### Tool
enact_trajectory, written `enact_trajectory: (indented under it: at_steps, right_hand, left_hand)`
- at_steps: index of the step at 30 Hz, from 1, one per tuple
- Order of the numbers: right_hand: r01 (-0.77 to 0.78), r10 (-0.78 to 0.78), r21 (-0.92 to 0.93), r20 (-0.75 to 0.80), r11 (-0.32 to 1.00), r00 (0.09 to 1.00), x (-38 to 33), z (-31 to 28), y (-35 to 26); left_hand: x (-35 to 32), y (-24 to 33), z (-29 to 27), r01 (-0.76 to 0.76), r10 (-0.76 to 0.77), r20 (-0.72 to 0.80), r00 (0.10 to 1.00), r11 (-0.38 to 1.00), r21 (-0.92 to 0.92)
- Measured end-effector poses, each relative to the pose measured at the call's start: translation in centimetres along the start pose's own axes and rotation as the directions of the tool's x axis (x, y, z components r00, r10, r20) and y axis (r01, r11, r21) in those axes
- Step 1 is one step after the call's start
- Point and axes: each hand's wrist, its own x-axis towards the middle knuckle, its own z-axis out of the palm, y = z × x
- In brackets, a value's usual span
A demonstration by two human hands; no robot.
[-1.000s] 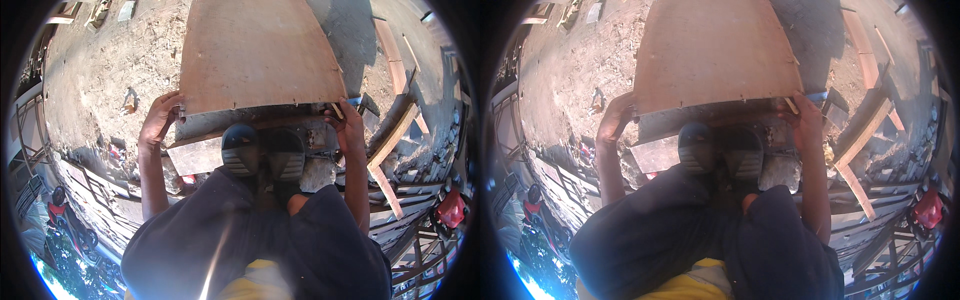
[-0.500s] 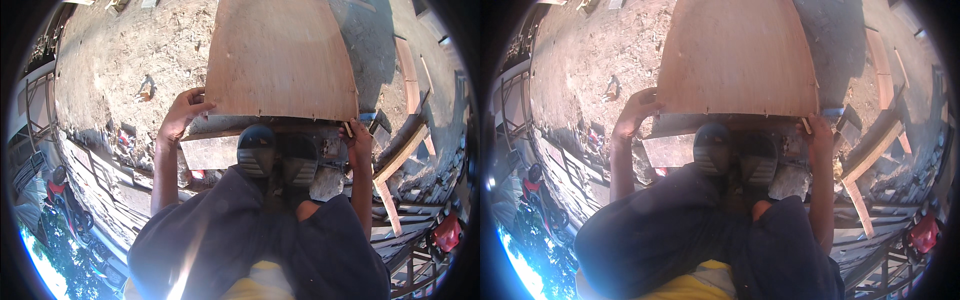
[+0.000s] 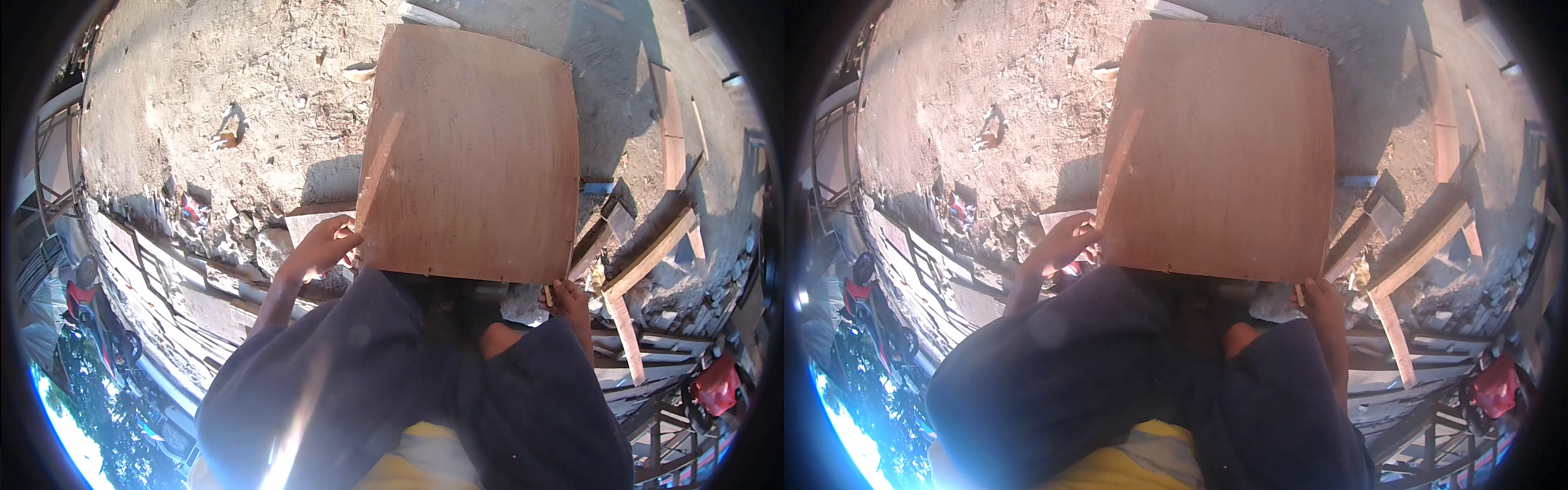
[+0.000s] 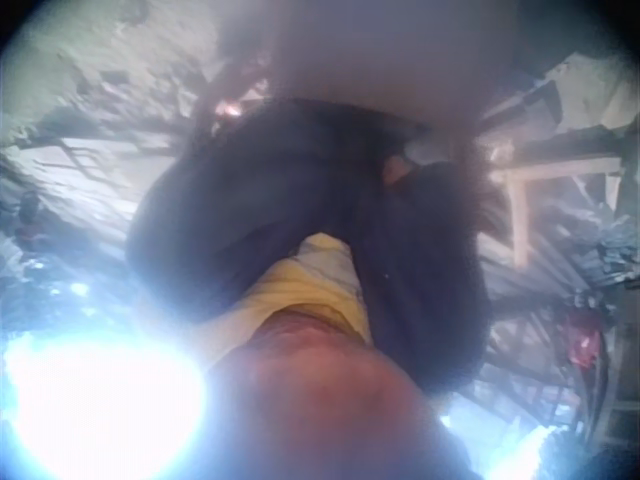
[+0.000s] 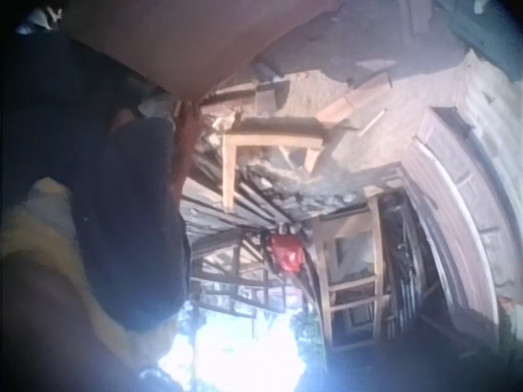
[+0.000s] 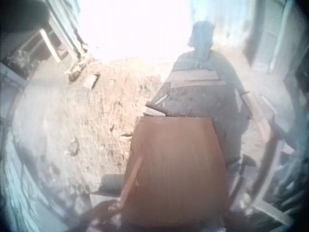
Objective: The person uses a hammer to drive nails into wooden pieces, assembling a rectangular frame. They repeatedly adjust the wood, tap the nails, and reposition the frame on a cluttered outdoor work surface.
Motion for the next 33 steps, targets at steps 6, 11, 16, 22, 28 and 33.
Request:
enact_trajectory:
  at_steps: [6, 11, 16, 22, 28, 33]
  right_hand:
    - [-0.101, 0.100, 0.086, 0.016, 0.991, 0.995, 0.1, -0.2, 3.3]
    - [-0.093, 0.068, -0.280, -0.099, 0.955, 0.993, 0.3, 0.2, -0.5]
    - [0.129, -0.178, -0.621, -0.017, 0.773, 0.984, 1.2, -2.5, -3.7]
    - [0.236, -0.340, -0.731, 0.006, 0.641, 0.940, 3.3, -1.9, -7.5]
    - [0.130, -0.261, -0.581, -0.147, 0.803, 0.954, 3.8, 1.0, -7.6]
    - [0.042, -0.119, -0.437, -0.150, 0.898, 0.981, 4.1, 2.2, -8.6]
  left_hand:
    - [0.3, 1.5, -0.8, 0.044, 0.017, -0.139, 0.990, 0.905, 0.422]
    - [4.7, 4.9, -4.9, -0.153, 0.263, -0.316, 0.911, 0.930, 0.335]
    - [9.4, 12.1, -7.5, -0.330, 0.432, -0.350, 0.831, 0.890, 0.315]
    - [18.5, 17.1, -8.9, -0.367, 0.609, -0.338, 0.717, 0.743, 0.559]
    - [24.7, 18.7, -7.6, -0.352, 0.725, -0.377, 0.576, 0.636, 0.687]
    - [26.5, 17.9, -8.2, -0.418, 0.709, -0.367, 0.602, 0.672, 0.612]
